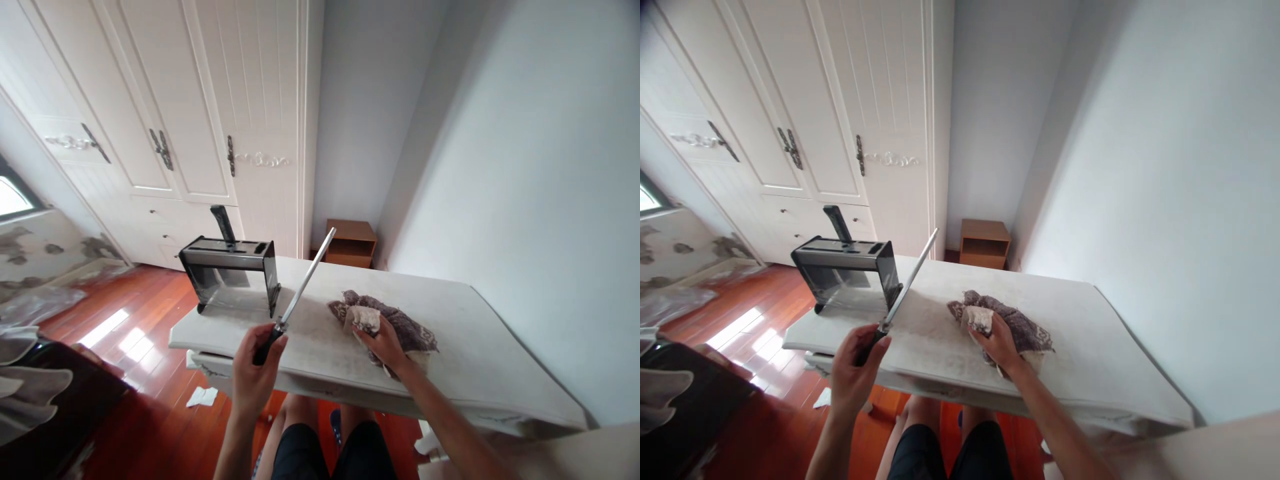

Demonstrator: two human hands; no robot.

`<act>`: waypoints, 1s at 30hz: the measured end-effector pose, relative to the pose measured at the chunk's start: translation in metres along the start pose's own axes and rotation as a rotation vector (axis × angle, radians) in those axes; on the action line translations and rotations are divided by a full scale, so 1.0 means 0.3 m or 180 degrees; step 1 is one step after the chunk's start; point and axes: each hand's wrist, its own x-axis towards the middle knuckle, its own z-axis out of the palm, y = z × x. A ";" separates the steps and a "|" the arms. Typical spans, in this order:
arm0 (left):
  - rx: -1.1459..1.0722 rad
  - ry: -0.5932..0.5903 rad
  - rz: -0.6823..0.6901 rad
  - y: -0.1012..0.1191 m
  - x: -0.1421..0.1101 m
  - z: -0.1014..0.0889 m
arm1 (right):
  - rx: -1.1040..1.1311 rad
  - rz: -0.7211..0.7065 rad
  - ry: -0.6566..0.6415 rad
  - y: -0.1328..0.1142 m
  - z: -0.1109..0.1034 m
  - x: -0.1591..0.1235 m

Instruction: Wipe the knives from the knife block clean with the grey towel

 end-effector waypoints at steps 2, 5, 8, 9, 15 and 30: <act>0.0373 0.0282 0.0371 0.009 0.049 -0.086 | -0.0151 -0.0094 -0.0005 0.015 0.004 -0.004; 0.1114 0.0754 0.1136 0.032 0.155 -0.245 | -0.0340 -0.0116 -0.0039 0.028 0.007 -0.009; 0.1864 0.1306 0.2153 0.074 0.290 -0.409 | -0.0405 -0.0060 -0.0060 0.031 0.007 -0.011; 0.2140 0.1462 0.2334 0.092 0.337 -0.458 | -0.0402 -0.0039 -0.0071 0.030 0.006 -0.011; 0.2349 0.1274 0.2240 0.250 0.556 -0.637 | -0.0352 0.0052 -0.0086 0.030 0.005 -0.012; 0.4126 -0.0145 0.2052 0.512 0.783 -0.776 | 0.0003 0.0467 -0.0161 0.176 0.030 -0.043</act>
